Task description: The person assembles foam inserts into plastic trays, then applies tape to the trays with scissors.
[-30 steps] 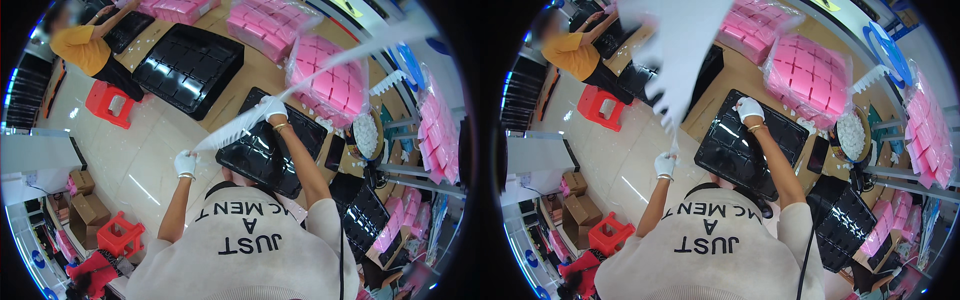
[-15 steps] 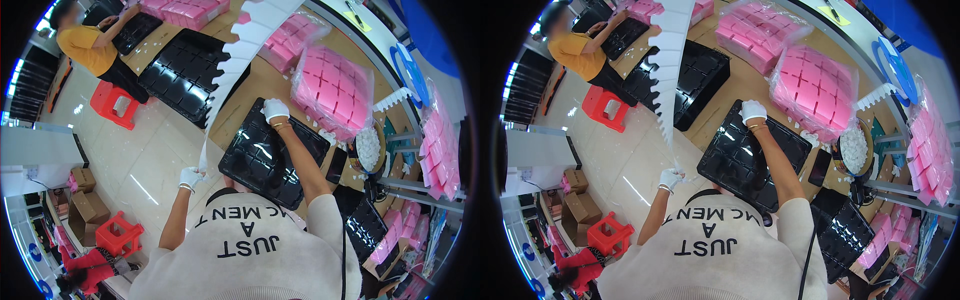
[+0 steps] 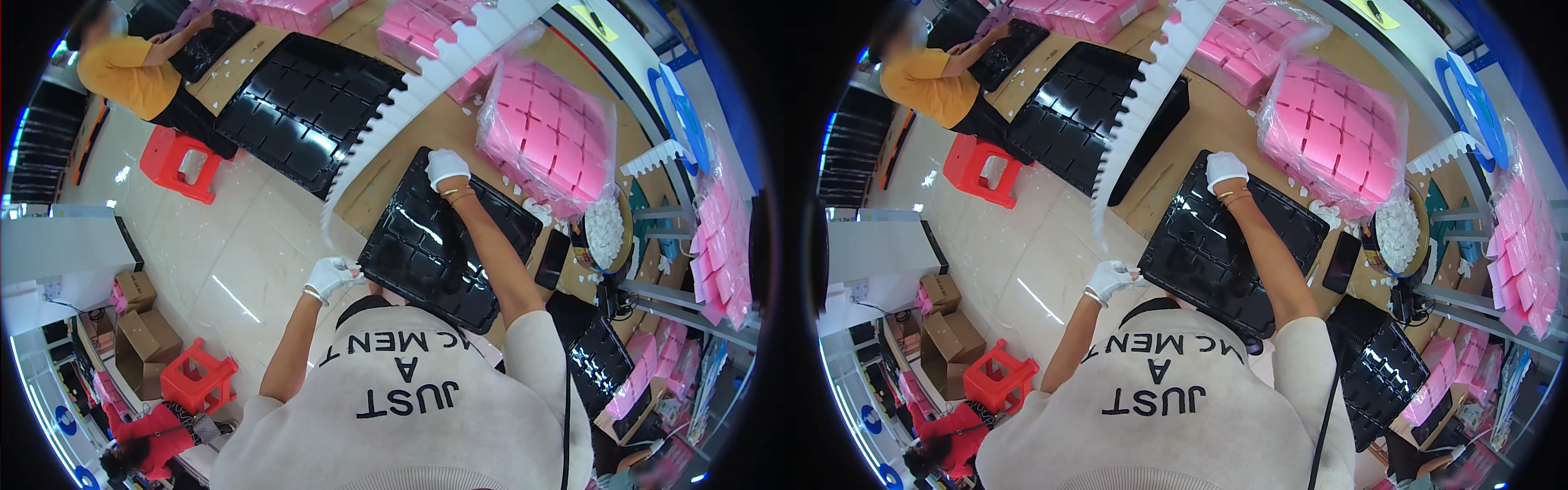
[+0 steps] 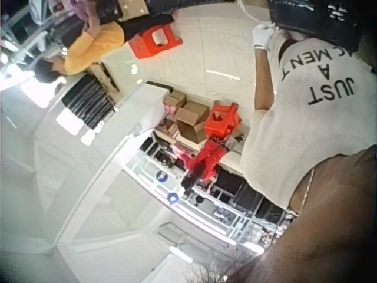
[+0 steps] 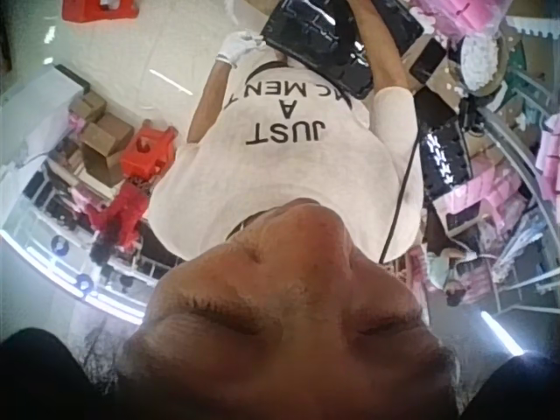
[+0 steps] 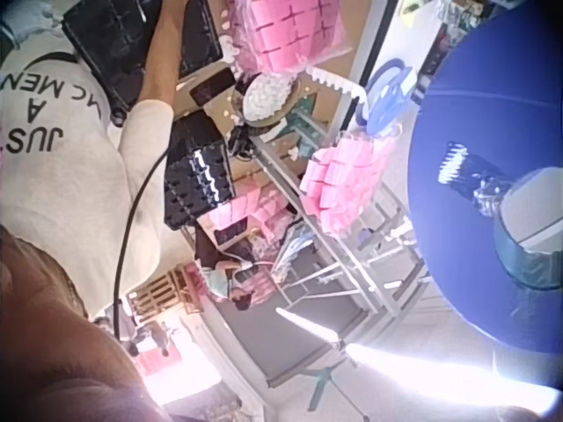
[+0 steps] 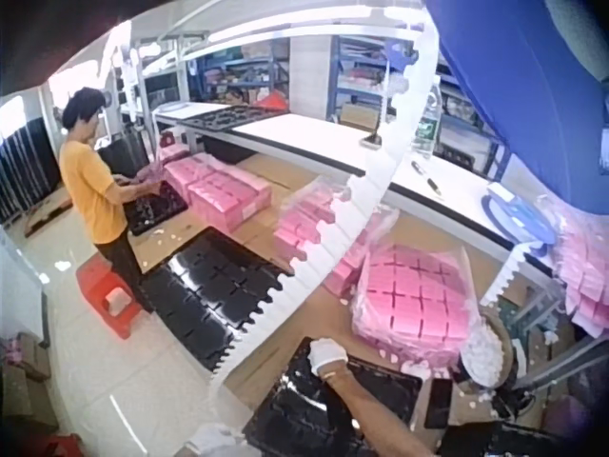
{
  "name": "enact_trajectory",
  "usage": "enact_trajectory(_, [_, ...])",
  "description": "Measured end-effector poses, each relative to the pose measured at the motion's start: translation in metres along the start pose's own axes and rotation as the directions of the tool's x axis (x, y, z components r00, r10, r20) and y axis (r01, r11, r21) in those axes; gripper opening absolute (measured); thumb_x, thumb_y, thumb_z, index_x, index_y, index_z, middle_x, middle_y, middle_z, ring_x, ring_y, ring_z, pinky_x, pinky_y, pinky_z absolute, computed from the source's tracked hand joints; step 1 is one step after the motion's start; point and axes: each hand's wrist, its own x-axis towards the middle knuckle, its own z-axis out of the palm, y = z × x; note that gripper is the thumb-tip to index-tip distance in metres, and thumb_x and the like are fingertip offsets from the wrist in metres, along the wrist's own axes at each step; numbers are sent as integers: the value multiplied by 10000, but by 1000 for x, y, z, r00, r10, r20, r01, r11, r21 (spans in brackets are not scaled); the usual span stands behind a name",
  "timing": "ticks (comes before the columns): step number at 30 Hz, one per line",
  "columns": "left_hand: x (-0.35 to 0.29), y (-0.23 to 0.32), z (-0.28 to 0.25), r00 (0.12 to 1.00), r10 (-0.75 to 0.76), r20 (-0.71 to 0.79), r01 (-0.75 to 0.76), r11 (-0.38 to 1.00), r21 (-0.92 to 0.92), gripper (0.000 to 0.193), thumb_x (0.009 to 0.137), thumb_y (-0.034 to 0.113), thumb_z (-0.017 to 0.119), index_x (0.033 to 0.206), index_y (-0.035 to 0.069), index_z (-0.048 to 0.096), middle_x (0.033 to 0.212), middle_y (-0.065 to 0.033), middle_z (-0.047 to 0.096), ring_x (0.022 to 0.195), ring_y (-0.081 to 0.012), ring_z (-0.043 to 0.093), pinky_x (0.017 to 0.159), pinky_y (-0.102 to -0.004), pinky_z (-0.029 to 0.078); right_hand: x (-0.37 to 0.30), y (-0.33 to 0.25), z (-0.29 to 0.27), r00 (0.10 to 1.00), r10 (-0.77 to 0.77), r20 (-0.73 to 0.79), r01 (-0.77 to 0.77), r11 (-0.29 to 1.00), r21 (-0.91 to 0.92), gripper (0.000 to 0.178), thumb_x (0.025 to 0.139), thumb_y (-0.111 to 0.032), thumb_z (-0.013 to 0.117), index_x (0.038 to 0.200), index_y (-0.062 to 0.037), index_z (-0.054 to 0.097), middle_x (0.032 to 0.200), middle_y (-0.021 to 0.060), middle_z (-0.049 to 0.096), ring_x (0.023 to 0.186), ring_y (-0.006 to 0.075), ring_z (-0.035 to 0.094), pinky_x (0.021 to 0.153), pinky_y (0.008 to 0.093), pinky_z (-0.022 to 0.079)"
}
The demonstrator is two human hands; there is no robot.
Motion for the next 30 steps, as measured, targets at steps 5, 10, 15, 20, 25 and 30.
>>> enact_trajectory(5, [13, -10, 10, 999, -11, 36, 15, 994, -109, 265, 735, 190, 828, 810, -15, 680, 683, -34, 624, 606, -97, 531, 547, -279, 446, -3, -5, -10, 999, -31, -10, 31, 999, -35, 177, 837, -129, 577, 862, -50, 734, 894, 158, 710, 849, 330, 701, 748, 426, 571])
enact_trajectory(10, [11, -10, 12, 1000, -22, -14, 20, 991, -132, 243, 732, 158, 829, 776, -5, 654, 677, -30, 613, 603, -91, 524, 529, -271, 432, -68, -49, -13, 994, -95, 45, 85, 980, 180, 153, 828, -159, 593, 884, -101, 724, 933, 152, 667, 928, 319, 643, 783, 445, 544])
enact_trajectory(15, [10, -11, 23, 999, -41, -35, 23, 912, -410, 173, 776, 100, 785, 830, 0, 654, 756, -28, 642, 622, -90, 556, 517, -247, 429, -163, -91, -18, 984, 57, 168, -160, 700, 696, 172, 844, -236, 639, 927, -96, 697, 845, 141, 683, 787, 337, 661, 736, 397, 524])
enact_trajectory(20, [1, 3, 21, 995, -20, 100, 73, 827, -558, 332, 829, 74, 741, 1124, -30, 627, 903, -40, 669, 680, -94, 615, 534, -205, 457, -208, -113, -31, 923, -11, 385, -300, 605, 737, 244, 842, -302, 648, 994, -119, 702, 906, 127, 715, 834, 307, 689, 765, 358, 535])
enact_trajectory(25, [2, 1, 21, 991, -29, 130, 105, 770, -630, 297, 871, 45, 681, 1149, -17, 597, 939, -54, 658, 683, -113, 622, 533, -198, 456, -217, -121, -29, 932, 14, 362, -299, 595, 746, 232, 842, -287, 652, 985, -111, 700, 893, 126, 715, 811, 298, 692, 746, 354, 543])
enact_trajectory(30, [-1, -4, 20, 996, -10, 89, 64, 770, -635, 334, 856, 66, 691, 1166, -28, 612, 894, -27, 671, 681, -84, 609, 513, -199, 421, -221, -125, -24, 929, 10, 371, -299, 612, 732, 207, 838, -261, 662, 972, -108, 700, 885, 115, 718, 796, 273, 696, 733, 336, 546])
